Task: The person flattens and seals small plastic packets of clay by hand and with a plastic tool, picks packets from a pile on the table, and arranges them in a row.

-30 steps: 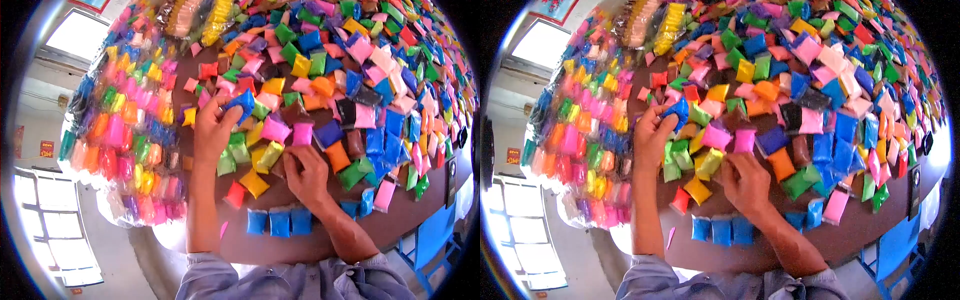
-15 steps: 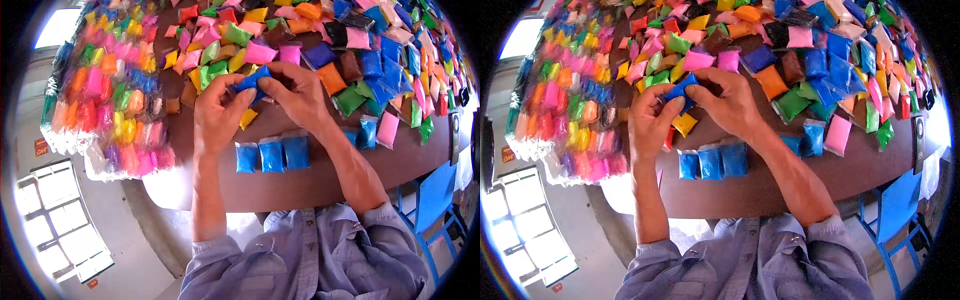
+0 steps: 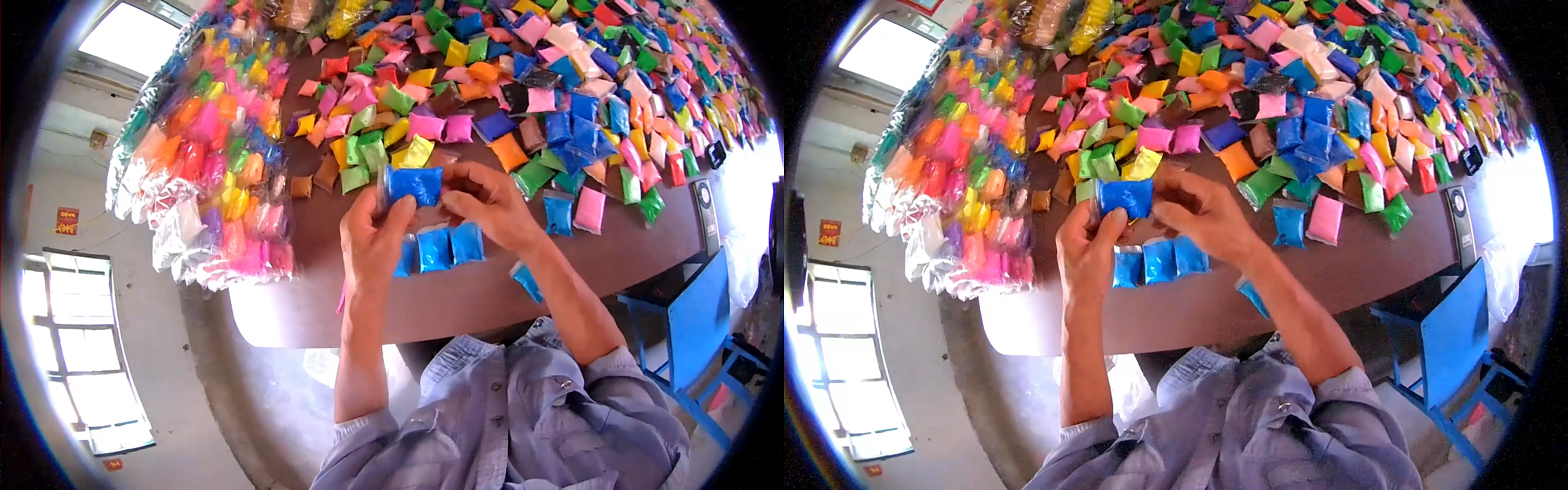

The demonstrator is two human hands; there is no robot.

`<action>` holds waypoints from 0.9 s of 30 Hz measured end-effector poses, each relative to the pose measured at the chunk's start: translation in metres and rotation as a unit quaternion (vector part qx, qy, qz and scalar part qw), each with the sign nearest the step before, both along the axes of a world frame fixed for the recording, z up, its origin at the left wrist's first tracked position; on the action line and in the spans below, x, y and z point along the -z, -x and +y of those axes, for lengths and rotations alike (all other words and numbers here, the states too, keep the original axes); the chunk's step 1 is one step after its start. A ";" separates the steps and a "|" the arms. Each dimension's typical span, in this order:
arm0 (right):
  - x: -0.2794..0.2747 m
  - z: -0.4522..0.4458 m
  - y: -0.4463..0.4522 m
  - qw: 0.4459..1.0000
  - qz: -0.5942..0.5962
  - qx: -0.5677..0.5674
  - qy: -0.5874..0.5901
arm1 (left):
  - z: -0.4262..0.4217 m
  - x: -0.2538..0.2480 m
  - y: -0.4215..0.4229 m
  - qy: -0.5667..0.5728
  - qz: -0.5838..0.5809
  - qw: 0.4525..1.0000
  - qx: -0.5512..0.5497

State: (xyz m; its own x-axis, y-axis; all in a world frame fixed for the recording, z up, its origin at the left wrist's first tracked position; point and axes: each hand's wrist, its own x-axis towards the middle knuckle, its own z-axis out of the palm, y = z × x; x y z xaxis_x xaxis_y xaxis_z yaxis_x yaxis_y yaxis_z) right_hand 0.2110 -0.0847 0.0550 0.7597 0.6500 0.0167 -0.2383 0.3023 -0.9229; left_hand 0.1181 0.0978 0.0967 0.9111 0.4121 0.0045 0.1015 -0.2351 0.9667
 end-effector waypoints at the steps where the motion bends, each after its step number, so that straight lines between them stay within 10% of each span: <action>1: 0.017 -0.006 -0.008 1.000 -0.008 0.003 0.023 | -0.002 0.000 0.006 0.003 -0.004 1.000 -0.006; 13: -0.010 -0.059 0.035 0.979 -0.146 -0.023 0.139 | -0.052 0.000 0.052 -0.018 0.077 0.994 0.074; 21: 0.022 -0.070 0.136 0.978 0.146 0.148 0.025 | -0.106 0.058 0.104 0.095 0.011 0.995 0.034; 27: 0.029 -0.103 0.153 0.980 0.050 0.120 0.150 | -0.108 0.056 0.116 0.008 0.061 0.994 0.090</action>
